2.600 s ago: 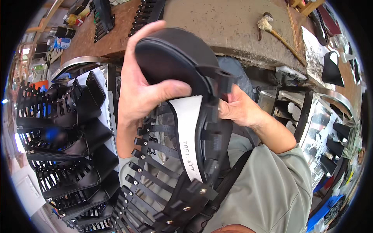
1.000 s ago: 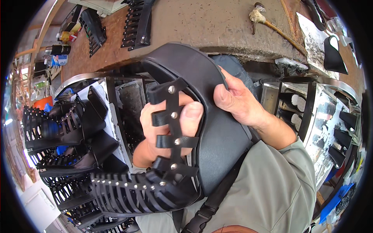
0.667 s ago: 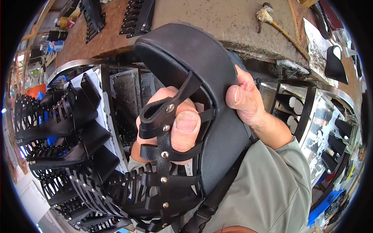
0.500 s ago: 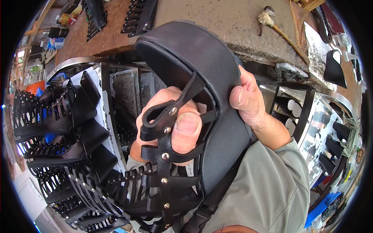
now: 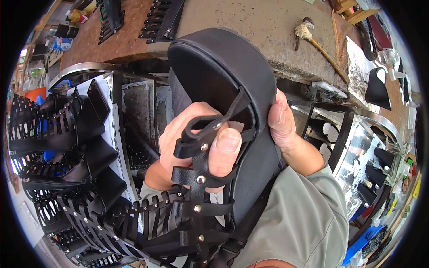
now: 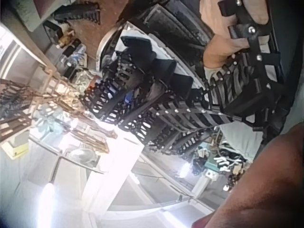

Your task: Assemble the upper straps and platform soles of high-top sandals using manual fitting and a hammer.

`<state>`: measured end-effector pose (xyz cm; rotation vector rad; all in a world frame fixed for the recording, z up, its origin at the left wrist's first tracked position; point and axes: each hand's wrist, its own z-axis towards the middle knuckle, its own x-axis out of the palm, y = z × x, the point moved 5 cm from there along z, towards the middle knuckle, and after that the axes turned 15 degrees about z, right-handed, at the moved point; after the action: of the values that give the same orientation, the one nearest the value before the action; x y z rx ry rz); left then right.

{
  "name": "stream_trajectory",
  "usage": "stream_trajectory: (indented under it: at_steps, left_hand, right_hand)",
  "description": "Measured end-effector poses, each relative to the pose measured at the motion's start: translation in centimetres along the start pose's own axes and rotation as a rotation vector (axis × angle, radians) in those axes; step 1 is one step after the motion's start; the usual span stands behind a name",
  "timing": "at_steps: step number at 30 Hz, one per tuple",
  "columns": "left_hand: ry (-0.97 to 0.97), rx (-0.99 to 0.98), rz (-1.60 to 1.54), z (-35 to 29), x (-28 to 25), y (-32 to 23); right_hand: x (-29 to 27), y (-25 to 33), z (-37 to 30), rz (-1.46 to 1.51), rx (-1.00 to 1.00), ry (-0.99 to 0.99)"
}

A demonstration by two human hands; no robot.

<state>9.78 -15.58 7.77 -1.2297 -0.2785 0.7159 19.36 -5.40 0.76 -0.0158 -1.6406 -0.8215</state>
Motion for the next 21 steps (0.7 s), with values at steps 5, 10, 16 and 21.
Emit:
stream_trajectory:
  at_steps: [5, 10, 16, 21]
  left_hand:
    - [0.076, -0.072, -0.114, 0.1, 0.3, 0.4]
    - [-0.099, 0.041, -0.022, 0.3, -0.4, -0.9]
    - [0.462, -0.384, -0.003, 2.3, -0.6, 1.8]
    - [0.91, -0.448, -0.571, 0.9, -1.5, 3.1]
  right_hand:
    - [-0.8, 0.4, -0.2, -0.036, -0.028, -0.018]
    - [0.5, 0.2, 0.1, -0.108, 0.039, 0.109]
    - [-0.6, 1.0, 0.1, -0.182, 0.192, 0.029]
    - [0.1, 0.8, 0.7, -0.117, 0.186, 0.151]
